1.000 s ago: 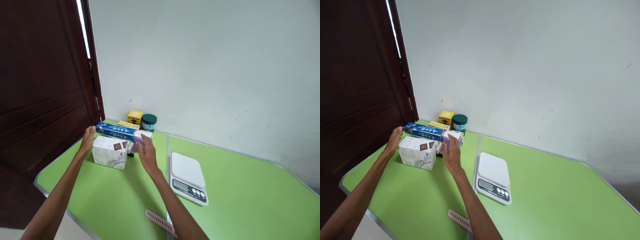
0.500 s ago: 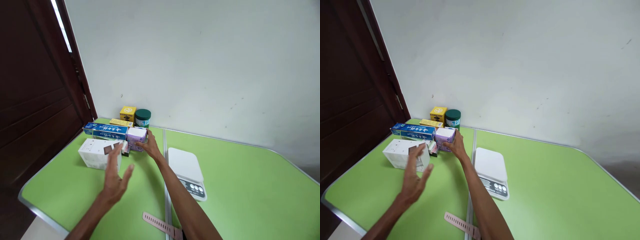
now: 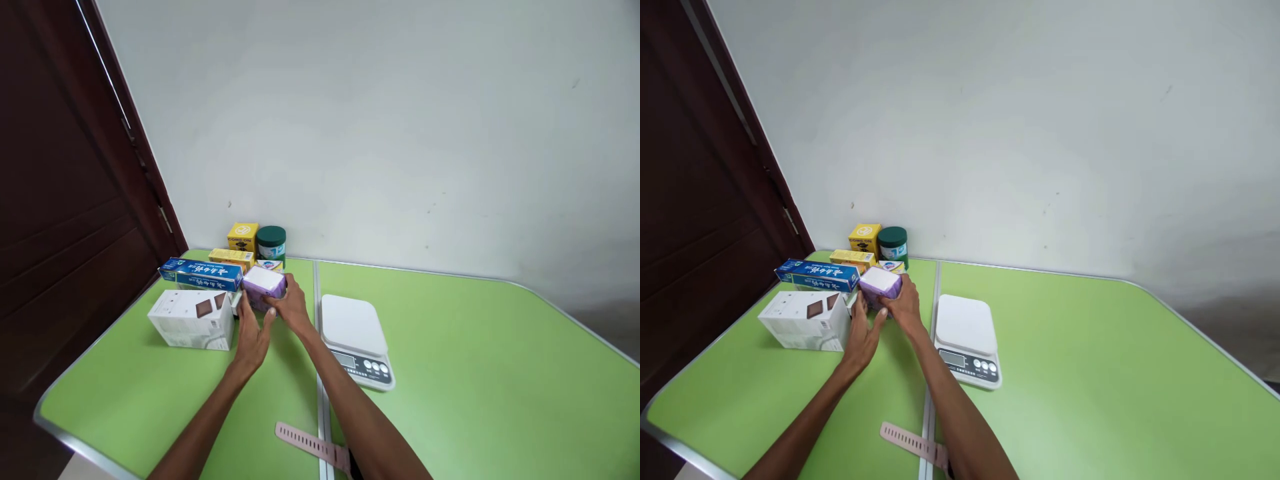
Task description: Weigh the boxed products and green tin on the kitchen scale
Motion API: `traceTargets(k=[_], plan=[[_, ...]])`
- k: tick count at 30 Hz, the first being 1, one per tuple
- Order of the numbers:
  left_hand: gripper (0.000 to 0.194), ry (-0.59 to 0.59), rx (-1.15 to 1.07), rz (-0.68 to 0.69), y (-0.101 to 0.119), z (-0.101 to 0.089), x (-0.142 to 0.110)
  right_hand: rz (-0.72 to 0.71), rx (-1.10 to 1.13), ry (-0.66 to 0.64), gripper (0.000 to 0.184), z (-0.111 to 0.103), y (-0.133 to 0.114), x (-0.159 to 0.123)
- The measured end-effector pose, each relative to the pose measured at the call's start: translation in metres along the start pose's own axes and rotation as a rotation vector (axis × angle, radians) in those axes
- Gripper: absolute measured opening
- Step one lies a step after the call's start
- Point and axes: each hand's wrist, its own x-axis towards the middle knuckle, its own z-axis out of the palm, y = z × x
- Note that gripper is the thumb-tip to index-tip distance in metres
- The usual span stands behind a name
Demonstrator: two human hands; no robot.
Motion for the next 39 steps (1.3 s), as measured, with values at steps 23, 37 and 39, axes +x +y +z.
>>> traceTargets(k=[23, 37, 39], plan=[[0.067, -0.376, -0.141, 0.224, 0.079, 0.093, -0.029, -0.056, 0.276, -0.022, 0.059, -0.202, 0.033, -0.052], [0.074, -0.295, -0.105, -0.072, 0.008, 0.084, -0.020, 0.130, 0.272, 0.295, 0.059, -0.215, 0.117, -0.104], [0.076, -0.280, -0.125, -0.117, 0.001, 0.084, -0.019, 0.090, 0.123, 0.329, 0.053, -0.211, 0.120, -0.111]])
